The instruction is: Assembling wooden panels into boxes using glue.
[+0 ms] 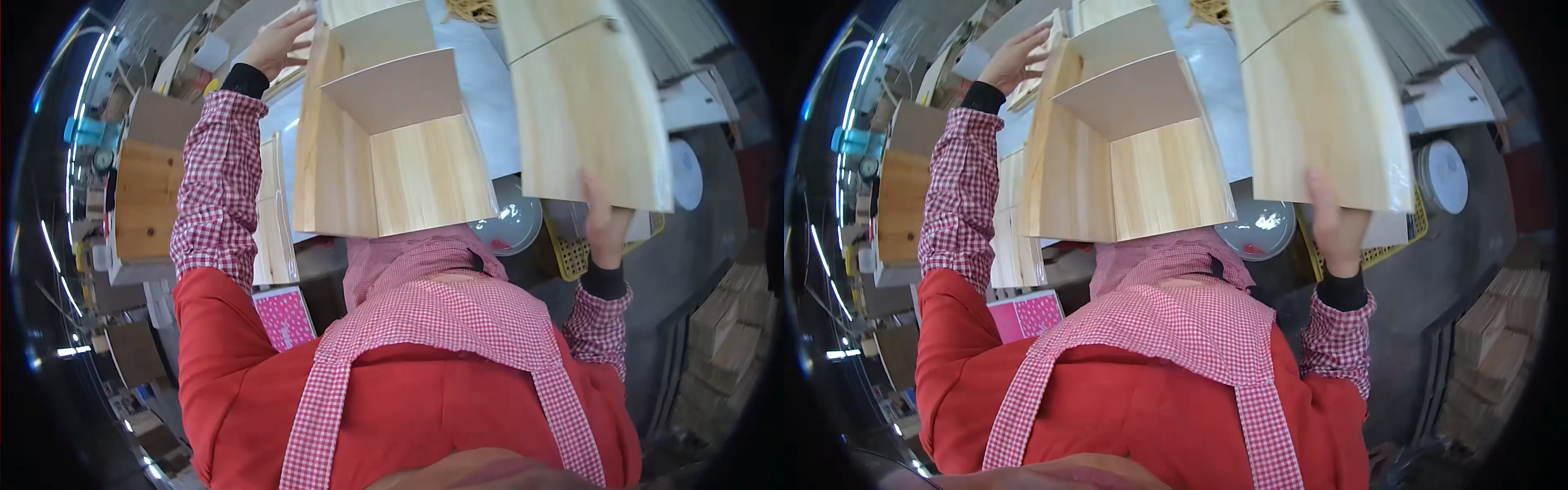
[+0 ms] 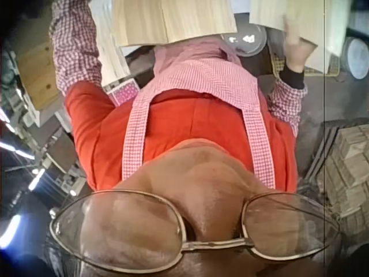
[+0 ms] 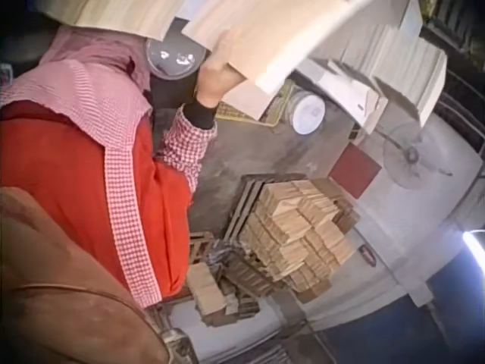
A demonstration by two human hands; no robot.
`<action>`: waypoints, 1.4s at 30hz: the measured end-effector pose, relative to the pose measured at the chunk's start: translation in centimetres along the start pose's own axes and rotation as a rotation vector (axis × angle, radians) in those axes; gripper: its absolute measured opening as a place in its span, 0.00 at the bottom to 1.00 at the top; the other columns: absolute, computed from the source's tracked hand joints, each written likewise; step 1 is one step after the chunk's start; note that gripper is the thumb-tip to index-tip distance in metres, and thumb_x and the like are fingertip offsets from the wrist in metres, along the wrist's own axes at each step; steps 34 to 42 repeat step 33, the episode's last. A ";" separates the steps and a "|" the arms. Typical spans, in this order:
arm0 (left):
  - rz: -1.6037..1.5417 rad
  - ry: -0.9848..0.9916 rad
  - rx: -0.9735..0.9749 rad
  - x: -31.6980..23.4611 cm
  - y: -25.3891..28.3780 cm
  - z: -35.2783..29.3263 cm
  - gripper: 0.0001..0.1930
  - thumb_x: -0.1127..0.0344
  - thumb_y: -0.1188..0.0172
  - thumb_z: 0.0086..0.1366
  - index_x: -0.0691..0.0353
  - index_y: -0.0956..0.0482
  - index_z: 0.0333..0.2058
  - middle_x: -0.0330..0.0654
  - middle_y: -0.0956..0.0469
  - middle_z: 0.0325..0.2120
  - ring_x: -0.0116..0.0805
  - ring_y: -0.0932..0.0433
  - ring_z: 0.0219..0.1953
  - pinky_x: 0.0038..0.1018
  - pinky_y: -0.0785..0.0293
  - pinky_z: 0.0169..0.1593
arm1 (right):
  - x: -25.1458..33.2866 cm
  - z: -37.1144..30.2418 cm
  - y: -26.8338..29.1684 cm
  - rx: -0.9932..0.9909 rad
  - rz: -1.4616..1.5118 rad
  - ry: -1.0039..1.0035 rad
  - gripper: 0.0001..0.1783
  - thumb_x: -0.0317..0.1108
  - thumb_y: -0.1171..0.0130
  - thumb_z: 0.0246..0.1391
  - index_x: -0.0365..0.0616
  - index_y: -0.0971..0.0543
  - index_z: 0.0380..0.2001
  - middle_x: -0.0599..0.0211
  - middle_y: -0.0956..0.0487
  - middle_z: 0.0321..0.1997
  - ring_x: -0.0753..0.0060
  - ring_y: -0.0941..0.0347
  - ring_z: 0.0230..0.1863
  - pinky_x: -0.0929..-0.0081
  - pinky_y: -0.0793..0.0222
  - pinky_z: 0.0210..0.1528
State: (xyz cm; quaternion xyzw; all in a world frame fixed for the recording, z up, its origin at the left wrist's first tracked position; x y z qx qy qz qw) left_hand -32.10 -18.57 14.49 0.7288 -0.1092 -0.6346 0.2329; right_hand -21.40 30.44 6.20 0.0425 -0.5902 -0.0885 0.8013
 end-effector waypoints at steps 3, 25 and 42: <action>-0.004 0.126 0.104 3.1 -1.5 3.2 0.23 0.57 0.47 0.67 0.60 0.32 0.58 0.40 0.29 0.51 0.29 0.27 0.50 0.24 0.28 0.49 | -1.2 -0.5 -2.7 0.099 0.090 0.012 0.22 0.24 0.41 0.50 0.29 0.30 0.49 0.55 0.24 0.46 0.67 0.27 0.48 0.73 0.33 0.51; 0.184 0.186 0.126 4.0 -2.8 5.8 0.17 0.60 0.45 0.66 0.66 0.23 0.47 0.39 0.21 0.35 0.23 0.22 0.33 0.18 0.25 0.36 | -0.4 -0.5 -7.0 0.345 0.025 -0.003 0.13 0.30 0.40 0.46 0.29 0.24 0.32 0.51 0.24 0.20 0.64 0.24 0.21 0.70 0.32 0.24; 0.150 0.203 0.154 5.2 -2.1 6.4 0.17 0.59 0.45 0.67 0.63 0.23 0.48 0.41 0.20 0.37 0.26 0.21 0.35 0.17 0.24 0.41 | 0.6 -0.1 -8.8 0.423 -0.030 0.085 0.12 0.29 0.42 0.47 0.33 0.24 0.34 0.52 0.21 0.23 0.57 0.22 0.24 0.70 0.31 0.27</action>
Point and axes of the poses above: each hand's wrist, its own z-axis towards the middle knuckle, its own y-axis out of the back of the hand, x = y × z, the point moved 7 cm from there along z, towards the middle knuckle
